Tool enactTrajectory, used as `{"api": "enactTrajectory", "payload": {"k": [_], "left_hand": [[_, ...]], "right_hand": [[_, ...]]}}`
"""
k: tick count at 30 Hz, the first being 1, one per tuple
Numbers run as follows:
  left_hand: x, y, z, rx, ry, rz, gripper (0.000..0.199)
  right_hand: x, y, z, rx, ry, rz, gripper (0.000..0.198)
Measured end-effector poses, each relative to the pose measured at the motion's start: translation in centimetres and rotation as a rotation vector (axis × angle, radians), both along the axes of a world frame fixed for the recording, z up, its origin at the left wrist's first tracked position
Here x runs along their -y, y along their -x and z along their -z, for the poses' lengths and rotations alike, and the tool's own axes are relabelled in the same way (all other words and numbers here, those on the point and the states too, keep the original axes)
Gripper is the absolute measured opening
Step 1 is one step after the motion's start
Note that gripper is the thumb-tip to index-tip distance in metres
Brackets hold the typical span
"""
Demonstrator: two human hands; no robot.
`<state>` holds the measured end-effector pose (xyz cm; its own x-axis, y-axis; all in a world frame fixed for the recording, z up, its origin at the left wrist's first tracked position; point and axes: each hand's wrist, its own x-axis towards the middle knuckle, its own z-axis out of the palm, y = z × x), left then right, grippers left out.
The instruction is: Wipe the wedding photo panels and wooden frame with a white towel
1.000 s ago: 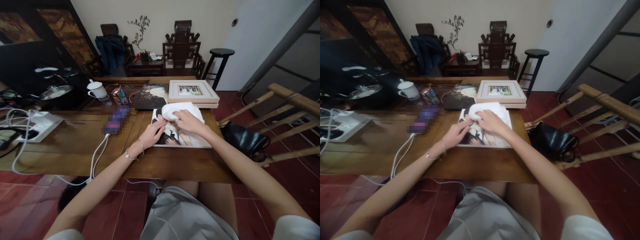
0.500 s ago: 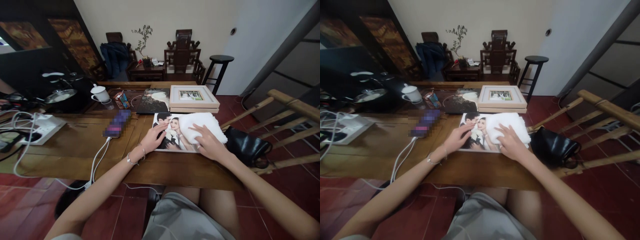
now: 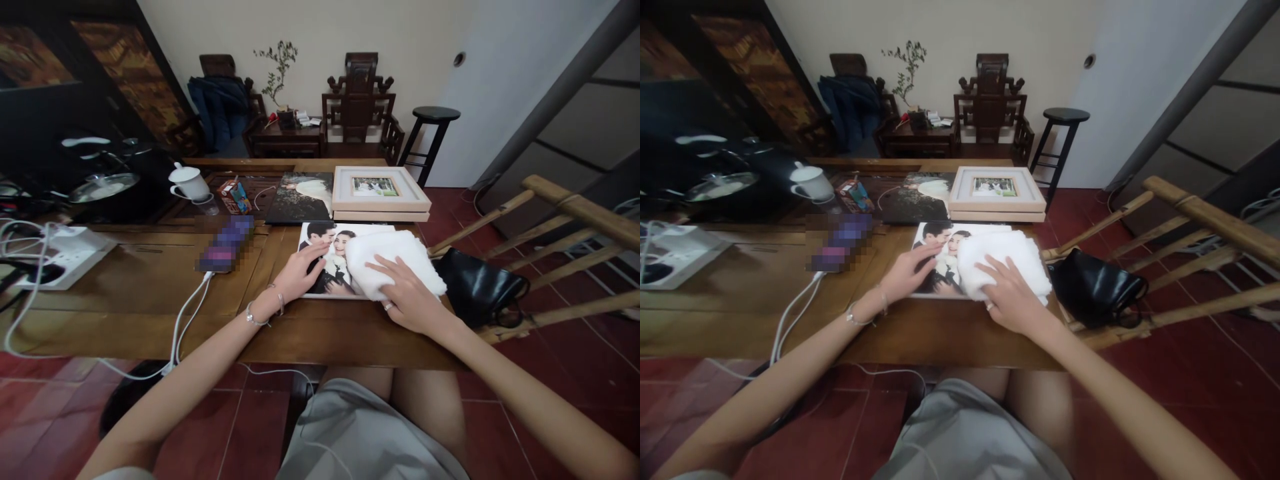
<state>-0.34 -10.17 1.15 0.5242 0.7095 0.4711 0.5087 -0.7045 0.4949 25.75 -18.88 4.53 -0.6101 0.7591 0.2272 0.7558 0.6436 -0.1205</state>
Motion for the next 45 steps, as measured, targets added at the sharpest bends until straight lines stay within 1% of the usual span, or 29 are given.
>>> {"api": "enactTrajectory", "payload": {"k": [5,11,14,19,22,27,30,32,35,37,39,41,43,45], "left_hand": [[0.0,0.0,-0.1,-0.002,-0.005,-0.004,0.036],[0.0,0.1,-0.3,-0.007,0.023,-0.005,0.035],[0.1,0.1,-0.3,0.02,0.015,-0.02,0.035],[0.3,0.0,-0.5,0.064,0.016,-0.044,0.039],[0.5,0.1,-0.9,0.092,0.028,-0.025,0.042],[0.5,0.6,-0.9,0.223,0.089,-0.059,0.049],[0.4,0.8,-0.7,0.326,0.103,-0.079,0.052],[0.3,0.8,-0.6,0.349,0.099,-0.086,0.052],[0.2,0.7,-0.6,0.309,0.077,-0.093,0.052],[0.1,0.6,-0.7,0.257,0.061,-0.101,0.05],[-0.1,0.6,-0.6,0.193,0.048,-0.103,0.048],[-0.2,0.6,-0.5,0.139,0.044,-0.087,0.047],[-0.4,0.6,-0.4,0.098,0.049,-0.071,0.047],[-0.5,0.6,-0.2,0.06,0.068,-0.077,0.048]], "right_hand": [[-2.5,0.4,0.2,0.009,-0.003,0.048,0.025],[-5.7,1.1,0.3,0.041,0.022,0.192,0.036],[-6.2,1.1,0.2,0.033,0.037,0.234,0.041],[-6.0,1.3,0.1,0.037,0.05,0.236,0.04],[-6.6,2.4,-0.1,0.042,0.058,0.189,0.04],[-7.4,5.2,-0.8,0.041,0.068,-0.043,0.039],[-6.7,6.1,-0.9,0.056,0.091,-0.175,0.037],[-5.7,6.0,-0.9,0.043,0.104,-0.249,0.038],[-3.5,5.1,-1.0,0.01,0.125,-0.344,0.037],[-1.8,4.1,-1.3,0.01,0.145,-0.374,0.033],[-0.3,2.8,-1.5,0.005,0.16,-0.361,0.032],[0.6,1.2,-1.6,-0.021,0.166,-0.308,0.035],[0.8,-0.4,-1.4,-0.053,0.154,-0.231,0.038],[0.0,-1.9,-1.0,-0.07,0.12,-0.144,0.037]]}}
